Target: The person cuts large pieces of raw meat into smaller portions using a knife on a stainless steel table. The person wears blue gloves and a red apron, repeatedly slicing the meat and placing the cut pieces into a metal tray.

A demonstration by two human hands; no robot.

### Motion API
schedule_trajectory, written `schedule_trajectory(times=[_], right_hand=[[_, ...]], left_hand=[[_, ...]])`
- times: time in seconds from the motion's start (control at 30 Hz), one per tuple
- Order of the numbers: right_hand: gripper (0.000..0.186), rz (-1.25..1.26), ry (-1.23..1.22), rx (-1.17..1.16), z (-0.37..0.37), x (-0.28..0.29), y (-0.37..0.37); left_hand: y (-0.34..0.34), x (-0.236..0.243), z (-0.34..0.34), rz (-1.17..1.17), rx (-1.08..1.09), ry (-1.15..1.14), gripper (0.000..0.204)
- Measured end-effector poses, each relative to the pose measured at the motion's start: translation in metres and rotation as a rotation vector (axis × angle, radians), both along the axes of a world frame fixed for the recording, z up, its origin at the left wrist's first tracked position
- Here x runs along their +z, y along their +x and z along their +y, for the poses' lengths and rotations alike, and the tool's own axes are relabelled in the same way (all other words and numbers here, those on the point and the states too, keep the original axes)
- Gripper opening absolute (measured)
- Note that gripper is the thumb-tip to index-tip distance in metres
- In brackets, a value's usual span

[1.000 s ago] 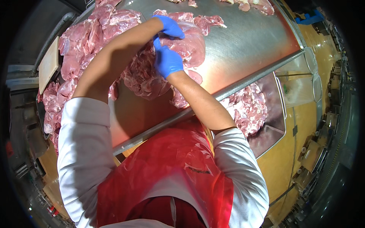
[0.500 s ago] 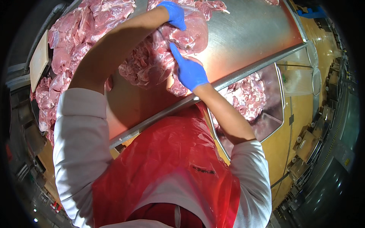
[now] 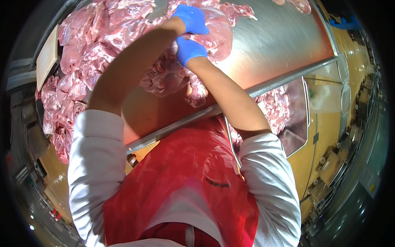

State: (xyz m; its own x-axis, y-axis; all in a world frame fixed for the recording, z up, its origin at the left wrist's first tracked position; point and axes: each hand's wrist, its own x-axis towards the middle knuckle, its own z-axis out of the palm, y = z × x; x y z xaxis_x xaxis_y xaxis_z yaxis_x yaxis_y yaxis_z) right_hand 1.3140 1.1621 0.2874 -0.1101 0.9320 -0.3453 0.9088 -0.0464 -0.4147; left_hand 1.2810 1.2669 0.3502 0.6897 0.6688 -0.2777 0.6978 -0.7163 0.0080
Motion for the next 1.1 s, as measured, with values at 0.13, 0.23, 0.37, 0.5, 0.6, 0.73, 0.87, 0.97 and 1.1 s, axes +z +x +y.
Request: schedule_trajectory(times=[0.13, 0.23, 0.37, 0.5, 0.6, 0.73, 0.87, 0.97, 1.1], right_hand=[[0.067, 0.033, 0.377, -0.016, 0.001, -0.032, 0.012], [0.080, 0.021, -0.067, -0.056, -0.001, 0.019, -0.004], [0.086, 0.028, 0.150, -0.004, -0.035, -0.004, 0.014], [0.080, -0.008, -0.034, 0.037, -0.058, -0.002, 0.026], [0.090, -0.068, 0.009, 0.016, -0.006, -0.011, 0.016], [0.097, -0.011, 0.035, 0.045, -0.071, -0.027, 0.030], [0.091, 0.144, 0.265, 0.078, -0.147, -0.069, 0.068], [0.086, 0.023, 0.217, 0.017, -0.120, -0.066, 0.065], [0.085, 0.309, 0.177, -0.016, -0.176, -0.087, 0.078]], left_hand=[[-0.051, -0.050, -0.059, -0.546, 0.231, 0.064, 0.058], [-0.112, -0.089, -0.133, -0.820, 0.618, -0.001, 0.068], [-0.135, -0.100, -0.185, -0.428, 0.322, 0.311, 0.076], [-0.128, -0.091, -0.193, -0.358, 0.311, 0.250, 0.083], [-0.108, -0.087, -0.198, -0.236, 0.266, 0.297, 0.085], [-0.102, -0.080, -0.181, 0.026, 0.337, 0.244, 0.081], [-0.090, -0.089, -0.177, 0.114, 0.268, 0.303, 0.072], [-0.075, -0.077, -0.171, 0.104, 0.248, 0.145, 0.063], [-0.091, -0.044, -0.156, -0.003, 0.234, -0.050, 0.050]])
